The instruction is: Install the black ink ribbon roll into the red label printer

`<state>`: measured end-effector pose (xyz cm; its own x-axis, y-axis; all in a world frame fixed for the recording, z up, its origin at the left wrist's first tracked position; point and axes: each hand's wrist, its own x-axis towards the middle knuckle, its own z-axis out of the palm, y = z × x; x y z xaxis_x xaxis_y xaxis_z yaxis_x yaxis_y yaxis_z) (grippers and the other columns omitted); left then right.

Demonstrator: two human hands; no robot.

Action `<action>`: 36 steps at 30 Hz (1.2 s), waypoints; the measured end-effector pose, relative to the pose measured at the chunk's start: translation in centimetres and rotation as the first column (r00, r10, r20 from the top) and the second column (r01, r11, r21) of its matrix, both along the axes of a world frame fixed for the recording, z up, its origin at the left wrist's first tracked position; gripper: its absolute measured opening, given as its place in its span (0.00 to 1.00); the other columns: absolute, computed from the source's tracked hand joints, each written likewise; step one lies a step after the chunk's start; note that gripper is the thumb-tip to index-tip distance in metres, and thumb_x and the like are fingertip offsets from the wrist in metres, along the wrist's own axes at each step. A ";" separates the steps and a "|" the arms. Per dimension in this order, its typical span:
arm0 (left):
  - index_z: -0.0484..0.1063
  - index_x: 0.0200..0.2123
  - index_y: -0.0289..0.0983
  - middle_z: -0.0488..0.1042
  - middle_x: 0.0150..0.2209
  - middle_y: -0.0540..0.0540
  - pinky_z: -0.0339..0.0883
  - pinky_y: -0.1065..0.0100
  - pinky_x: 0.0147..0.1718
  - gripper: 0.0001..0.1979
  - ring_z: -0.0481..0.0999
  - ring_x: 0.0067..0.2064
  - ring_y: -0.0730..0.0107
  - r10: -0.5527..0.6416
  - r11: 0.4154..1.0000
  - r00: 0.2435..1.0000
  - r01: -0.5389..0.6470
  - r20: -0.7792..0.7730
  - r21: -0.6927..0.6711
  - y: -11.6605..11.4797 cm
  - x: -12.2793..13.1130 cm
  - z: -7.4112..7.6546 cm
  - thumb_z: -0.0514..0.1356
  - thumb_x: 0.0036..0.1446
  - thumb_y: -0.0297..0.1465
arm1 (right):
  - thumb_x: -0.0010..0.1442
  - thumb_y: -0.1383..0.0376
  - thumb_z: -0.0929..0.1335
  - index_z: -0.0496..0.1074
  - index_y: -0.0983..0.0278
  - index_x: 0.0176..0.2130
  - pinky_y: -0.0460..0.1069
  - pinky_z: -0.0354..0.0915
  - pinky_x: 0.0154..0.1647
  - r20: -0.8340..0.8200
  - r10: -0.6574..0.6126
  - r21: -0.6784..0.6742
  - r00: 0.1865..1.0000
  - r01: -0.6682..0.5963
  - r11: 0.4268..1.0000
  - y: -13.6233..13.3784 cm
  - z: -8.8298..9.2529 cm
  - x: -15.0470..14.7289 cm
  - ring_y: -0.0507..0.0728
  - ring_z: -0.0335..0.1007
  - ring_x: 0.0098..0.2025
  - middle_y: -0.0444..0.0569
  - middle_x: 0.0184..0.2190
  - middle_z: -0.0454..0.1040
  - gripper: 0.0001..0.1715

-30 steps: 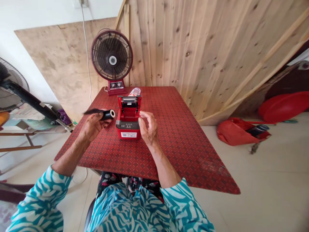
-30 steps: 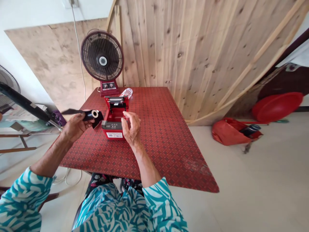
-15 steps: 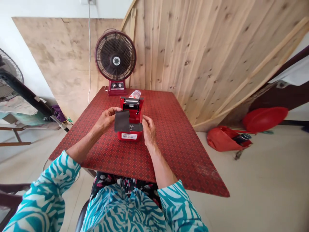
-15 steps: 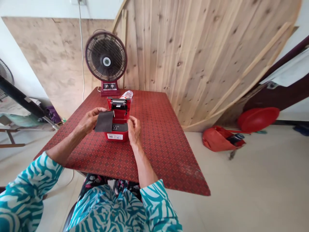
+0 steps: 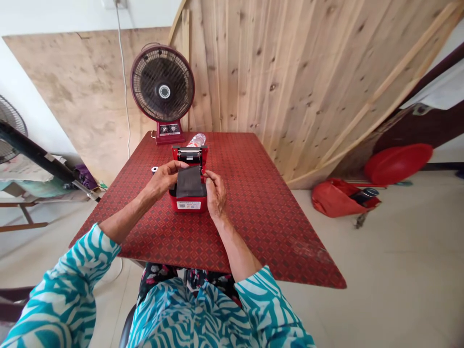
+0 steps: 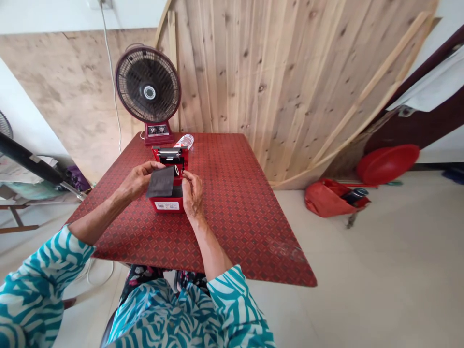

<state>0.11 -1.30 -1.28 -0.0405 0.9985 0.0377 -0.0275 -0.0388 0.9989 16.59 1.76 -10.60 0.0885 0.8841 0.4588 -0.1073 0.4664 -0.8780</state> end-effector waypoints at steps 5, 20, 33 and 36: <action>0.75 0.32 0.35 0.77 0.25 0.49 0.61 0.74 0.24 0.24 0.73 0.25 0.75 0.038 0.997 0.996 -0.043 -0.084 -0.061 1.7 -0.9 0.3 0.77 0.35 0.42 | 0.62 0.46 0.65 0.75 0.59 0.46 0.59 0.70 0.56 -0.118 -0.069 -0.160 0.991 0.050 0.986 1.0 -0.9 -0.1 0.59 0.77 0.49 0.51 0.45 0.82 0.24; 0.68 0.34 0.38 0.77 0.33 0.50 0.70 0.70 0.31 0.23 0.76 0.30 0.73 0.121 0.978 0.942 -0.059 -0.313 0.202 -0.6 2.9 -0.5 0.74 0.42 0.43 | 0.63 0.47 0.68 0.73 0.55 0.52 0.55 0.74 0.52 -0.087 0.096 0.108 0.992 -0.086 0.990 -0.9 1.9 0.6 0.57 0.78 0.47 0.49 0.47 0.81 0.23; 0.73 0.55 0.40 0.77 0.57 0.39 0.73 0.58 0.53 0.23 0.79 0.54 0.56 -0.042 0.889 0.763 0.323 -0.646 0.324 -2.3 1.6 3.7 0.67 0.57 0.36 | 0.53 0.31 0.67 0.77 0.55 0.48 0.59 0.75 0.55 -0.208 0.366 -0.067 0.907 -0.386 0.920 -0.1 3.4 1.9 0.61 0.79 0.50 0.49 0.48 0.83 0.39; 0.75 0.58 0.42 0.77 0.59 0.40 0.67 0.53 0.61 0.24 0.75 0.60 0.52 -0.143 0.838 0.677 0.471 -0.722 0.275 -1.8 1.4 4.8 0.68 0.57 0.34 | 0.49 0.30 0.69 0.77 0.54 0.49 0.60 0.74 0.57 -0.190 0.406 -0.043 0.894 -0.421 0.906 -0.5 3.9 2.3 0.61 0.78 0.52 0.49 0.51 0.82 0.41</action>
